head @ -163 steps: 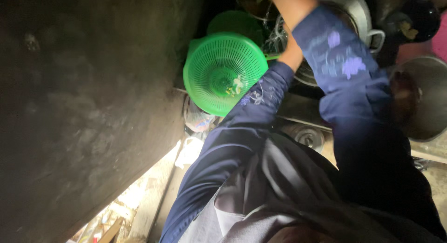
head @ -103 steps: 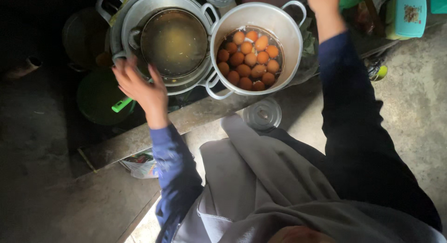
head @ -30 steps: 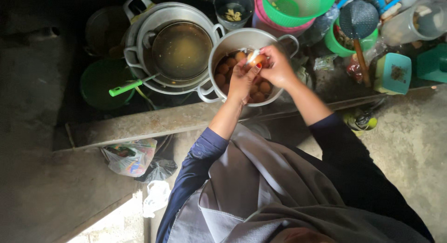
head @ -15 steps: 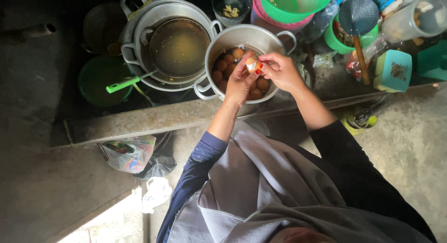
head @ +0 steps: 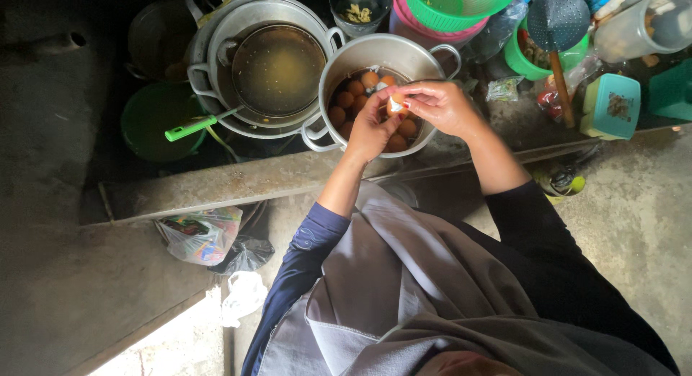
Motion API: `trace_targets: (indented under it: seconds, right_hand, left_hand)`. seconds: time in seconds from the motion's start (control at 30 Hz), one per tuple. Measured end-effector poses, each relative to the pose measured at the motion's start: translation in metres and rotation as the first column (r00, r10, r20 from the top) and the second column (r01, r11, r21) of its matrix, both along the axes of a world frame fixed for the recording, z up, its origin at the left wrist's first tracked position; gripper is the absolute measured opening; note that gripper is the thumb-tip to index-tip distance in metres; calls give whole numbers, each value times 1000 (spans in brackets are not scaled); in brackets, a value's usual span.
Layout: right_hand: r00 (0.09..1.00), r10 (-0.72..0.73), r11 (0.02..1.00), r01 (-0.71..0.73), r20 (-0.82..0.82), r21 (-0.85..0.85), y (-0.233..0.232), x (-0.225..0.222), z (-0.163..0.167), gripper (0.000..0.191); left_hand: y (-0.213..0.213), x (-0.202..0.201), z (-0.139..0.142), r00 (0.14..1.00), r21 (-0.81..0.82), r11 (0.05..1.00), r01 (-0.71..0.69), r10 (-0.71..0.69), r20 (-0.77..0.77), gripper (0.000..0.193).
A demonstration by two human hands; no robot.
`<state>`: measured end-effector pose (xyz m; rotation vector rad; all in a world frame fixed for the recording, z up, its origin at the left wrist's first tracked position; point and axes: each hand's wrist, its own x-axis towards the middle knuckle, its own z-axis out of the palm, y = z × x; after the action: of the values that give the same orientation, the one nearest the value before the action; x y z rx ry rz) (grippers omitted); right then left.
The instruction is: The person sits at a washing counter and peels boiled brown eggs one at a time by hand, dipping each egg in a basin of water to remove the shell, then placing the peeled egg aside while shells drop into the water.
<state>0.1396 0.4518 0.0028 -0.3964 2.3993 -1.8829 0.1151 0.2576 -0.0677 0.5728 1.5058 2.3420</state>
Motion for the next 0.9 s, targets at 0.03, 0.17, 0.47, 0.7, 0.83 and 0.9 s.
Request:
trace_targets:
  seconds: [0.03,0.17,0.47,0.7,0.83,0.9]
  right_hand:
    - [1000,-10,1000,10,15,26,-1,1,4,31]
    - [996,-5,995,13,-87,95,-5,6,20,36]
    - [903,63,843,180,-426,506,-12,14,35,42]
    - [953,-12,939,115,-304,325,-9,14,33,42]
    - [945,9,939,104,-326,327,-6,12,33,36]
    - [945,-2,912,135,-326,386,-6,11,35,33]
  left_hand:
    - [-1,0,3,1000,-28,1000,-3,3,-22,53]
    - [-5,3,17,999,-131,991,-19,23,23,52]
    - [-7,8,29,998,-236,970,-57,51,-33,51]
    - [-9,2,23,999,-141,990,9,-3,42,50]
    - [-12,0,23,995,-56,995,79,-75,71,48]
    - [-13,-1,24,992,-74,992,104,-97,85,46]
